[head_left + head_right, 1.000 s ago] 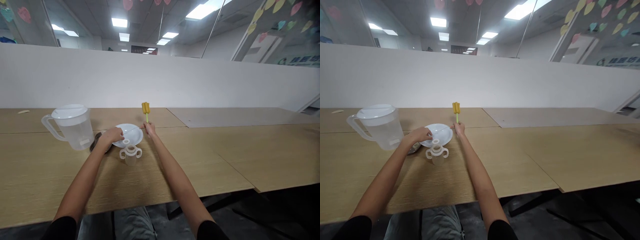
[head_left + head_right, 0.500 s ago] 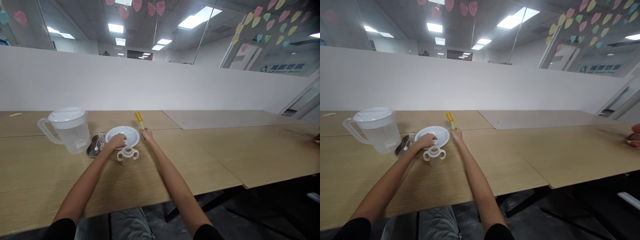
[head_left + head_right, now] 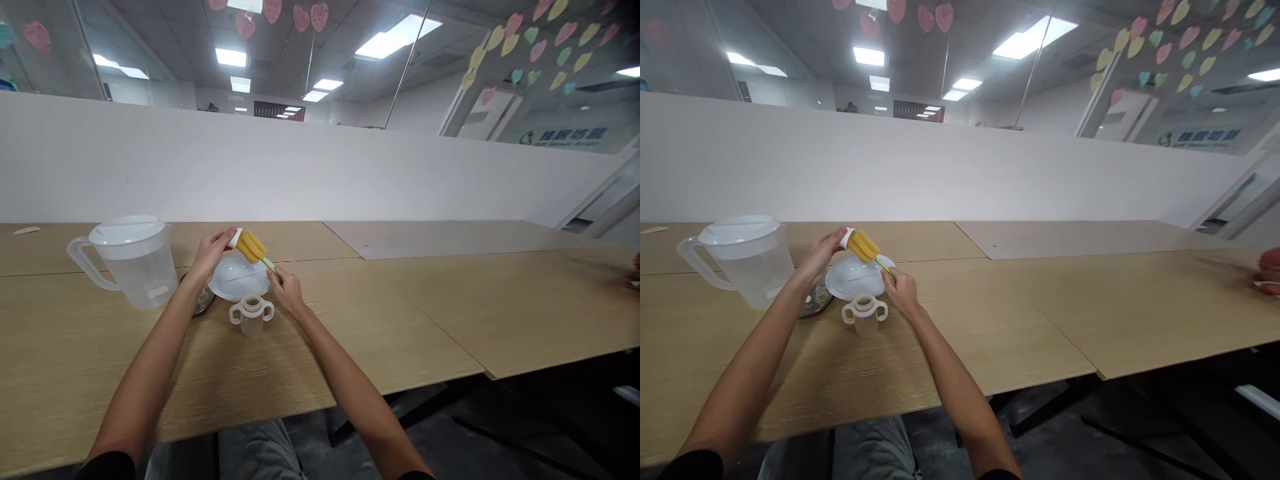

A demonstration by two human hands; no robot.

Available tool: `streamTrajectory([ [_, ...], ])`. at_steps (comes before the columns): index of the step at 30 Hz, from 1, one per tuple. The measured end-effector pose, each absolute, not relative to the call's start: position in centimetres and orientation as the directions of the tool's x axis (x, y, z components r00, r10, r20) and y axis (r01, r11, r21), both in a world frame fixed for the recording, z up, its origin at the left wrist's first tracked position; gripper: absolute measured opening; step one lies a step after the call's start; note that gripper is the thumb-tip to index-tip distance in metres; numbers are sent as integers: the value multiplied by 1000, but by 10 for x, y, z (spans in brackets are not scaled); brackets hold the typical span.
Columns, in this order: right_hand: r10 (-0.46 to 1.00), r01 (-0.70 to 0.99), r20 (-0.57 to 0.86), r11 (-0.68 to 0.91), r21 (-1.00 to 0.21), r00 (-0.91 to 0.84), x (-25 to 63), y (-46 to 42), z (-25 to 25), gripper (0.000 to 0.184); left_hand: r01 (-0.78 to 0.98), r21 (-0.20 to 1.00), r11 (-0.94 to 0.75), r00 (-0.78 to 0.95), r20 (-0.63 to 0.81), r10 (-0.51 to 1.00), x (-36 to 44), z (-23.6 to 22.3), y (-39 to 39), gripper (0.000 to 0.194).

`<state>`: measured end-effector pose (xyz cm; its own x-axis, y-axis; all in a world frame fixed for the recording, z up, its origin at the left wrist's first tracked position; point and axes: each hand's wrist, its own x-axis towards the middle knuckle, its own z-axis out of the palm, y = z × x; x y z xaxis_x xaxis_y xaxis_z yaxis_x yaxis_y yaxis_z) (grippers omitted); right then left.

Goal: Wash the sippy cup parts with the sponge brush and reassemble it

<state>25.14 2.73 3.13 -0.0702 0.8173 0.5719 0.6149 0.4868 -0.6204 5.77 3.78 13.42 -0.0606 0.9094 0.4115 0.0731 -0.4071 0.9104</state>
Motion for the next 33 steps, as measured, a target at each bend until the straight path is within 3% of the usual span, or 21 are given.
streamTrajectory([
  [7, 798, 721, 594, 473, -506, -107, 261, 25, 31, 41, 356, 786, -506, 37, 529, 848, 70, 131, 32, 69],
  [12, 825, 688, 557, 457, -564, -91, 264, 28, 27, 43, 492, 572, -656, 264, 620, 739, 65, 137, 18, 78],
  [15, 840, 678, 540, 424, -600, -47, 266, 31, 27, 44, 558, 475, -680, 313, 638, 703, 57, 143, 12, 82],
  [22, 792, 652, 590, 366, -664, 157, 267, 32, 26, 46, 704, 400, -586, 136, 734, 665, 40, 133, 20, 67],
  [25, 790, 667, 582, 329, -669, 194, 268, 33, 21, 47, 767, 419, -486, -37, 784, 619, 22, 106, 18, 52],
  [29, 806, 666, 549, 288, -688, 219, 269, 36, 17, 46, 844, 435, -313, -204, 801, 563, -12, 61, 5, 47],
  [33, 814, 689, 541, 268, -674, 212, 268, 36, 16, 46, 851, 452, -267, -176, 724, 667, -29, 30, 2, 50],
])
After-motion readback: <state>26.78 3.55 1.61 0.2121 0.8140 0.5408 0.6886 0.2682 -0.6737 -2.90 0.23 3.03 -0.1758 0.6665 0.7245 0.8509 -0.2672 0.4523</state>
